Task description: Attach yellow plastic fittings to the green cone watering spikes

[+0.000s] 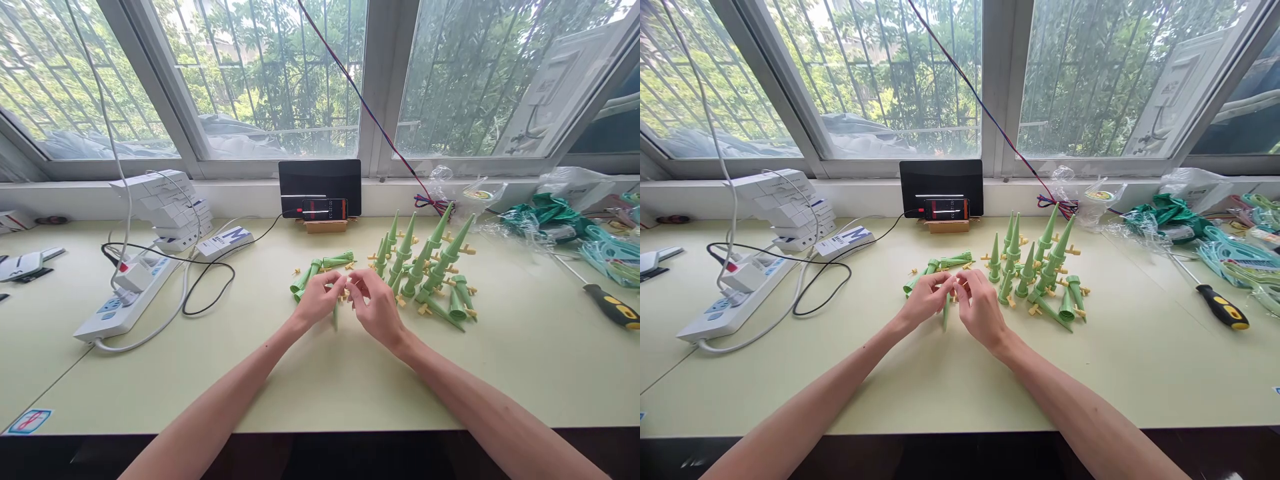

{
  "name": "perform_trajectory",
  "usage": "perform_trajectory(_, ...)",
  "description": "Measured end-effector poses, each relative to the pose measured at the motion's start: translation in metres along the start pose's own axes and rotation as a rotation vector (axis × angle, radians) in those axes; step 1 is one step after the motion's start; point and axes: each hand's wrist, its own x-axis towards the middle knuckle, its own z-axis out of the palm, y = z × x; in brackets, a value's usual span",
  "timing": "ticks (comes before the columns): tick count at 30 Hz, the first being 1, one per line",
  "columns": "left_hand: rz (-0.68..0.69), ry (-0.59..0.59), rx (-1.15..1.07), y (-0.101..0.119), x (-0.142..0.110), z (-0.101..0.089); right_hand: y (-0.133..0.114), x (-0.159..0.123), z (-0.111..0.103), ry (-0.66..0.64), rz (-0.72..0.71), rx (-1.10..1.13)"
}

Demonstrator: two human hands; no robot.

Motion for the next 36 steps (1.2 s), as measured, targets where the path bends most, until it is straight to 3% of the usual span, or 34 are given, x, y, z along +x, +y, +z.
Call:
perform_trajectory(6,-0.104,-0.099,-0.096,0.009,-0.002,-0.001,0.001,0.0,0.0,0.0,0.029,0.008)
perform_trajectory(12,-0.109,-0.112,-0.135,0.01,-0.002,-0.001,-0.001,0.0,0.0,-0.012,0.06,0.004)
perform_trajectory(26,-0.068,-0.031,-0.116,0.001,0.0,0.0,0.005,0.001,0.0,-0.056,0.091,-0.099)
perform_trajectory(30,-0.041,-0.011,-0.048,-0.003,0.001,0.001,0.005,0.002,0.0,-0.098,0.077,-0.147)
perform_trajectory(36,0.035,0.104,0.099,-0.004,0.0,0.002,0.005,0.002,-0.001,-0.056,0.079,-0.193)
